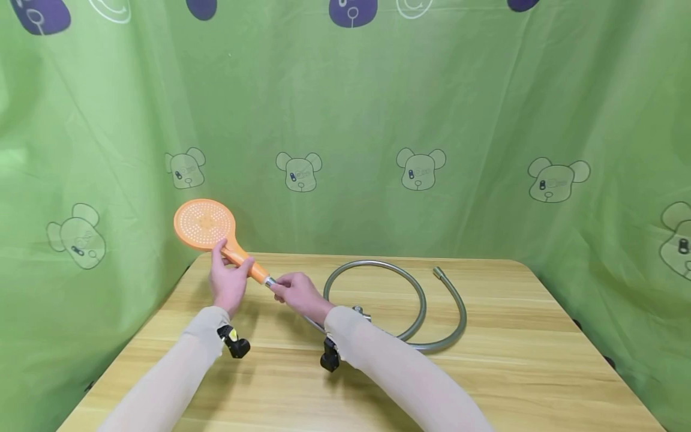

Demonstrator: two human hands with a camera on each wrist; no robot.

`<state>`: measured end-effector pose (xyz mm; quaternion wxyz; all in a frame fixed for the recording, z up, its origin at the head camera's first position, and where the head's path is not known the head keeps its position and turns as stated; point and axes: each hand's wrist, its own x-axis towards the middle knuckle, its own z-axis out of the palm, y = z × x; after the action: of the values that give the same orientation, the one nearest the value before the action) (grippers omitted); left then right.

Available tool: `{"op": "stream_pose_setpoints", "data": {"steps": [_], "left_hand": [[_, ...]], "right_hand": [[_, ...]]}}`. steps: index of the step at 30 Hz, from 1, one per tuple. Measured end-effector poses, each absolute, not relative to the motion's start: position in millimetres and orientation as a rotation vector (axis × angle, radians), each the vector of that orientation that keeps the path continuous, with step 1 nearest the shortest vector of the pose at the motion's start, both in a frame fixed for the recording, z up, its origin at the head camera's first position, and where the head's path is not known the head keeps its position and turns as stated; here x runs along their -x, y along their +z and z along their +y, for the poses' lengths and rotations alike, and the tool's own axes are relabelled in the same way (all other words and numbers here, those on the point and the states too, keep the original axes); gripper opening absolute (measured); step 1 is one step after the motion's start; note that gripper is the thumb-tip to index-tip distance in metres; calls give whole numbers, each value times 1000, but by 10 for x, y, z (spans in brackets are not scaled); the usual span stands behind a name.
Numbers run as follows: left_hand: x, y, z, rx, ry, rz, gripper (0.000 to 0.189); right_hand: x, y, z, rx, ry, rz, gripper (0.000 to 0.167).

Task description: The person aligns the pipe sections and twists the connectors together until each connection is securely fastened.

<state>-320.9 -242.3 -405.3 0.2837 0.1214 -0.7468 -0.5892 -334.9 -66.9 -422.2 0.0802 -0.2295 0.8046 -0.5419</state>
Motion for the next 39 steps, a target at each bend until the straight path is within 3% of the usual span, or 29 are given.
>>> {"op": "stream_pose_setpoints", "data": {"steps": [12, 20, 27, 30, 39], "left_hand": [[3206, -4042, -2405, -318, -1603, -1954, 80], [3214, -4072, -2402, -318, -1599, -1965, 80], [3221, -4065, -2392, -308, -1602, -1966, 81], [3209, -4051, -2385, -303, -1600, -1961, 80], [3196, -4061, -2384, -303, -1597, -1950, 78]], "right_hand": [[3400, -4273, -689, 633, -1769, 2225, 14], [3396, -4251, -663, 667, -1699, 2255, 26], [3401, -4227, -640, 710, -1657, 2302, 15], [3397, -4219, -650, 731, -1677, 2261, 22], [3437, -4270, -647, 650, -1728, 2192, 21]]}}
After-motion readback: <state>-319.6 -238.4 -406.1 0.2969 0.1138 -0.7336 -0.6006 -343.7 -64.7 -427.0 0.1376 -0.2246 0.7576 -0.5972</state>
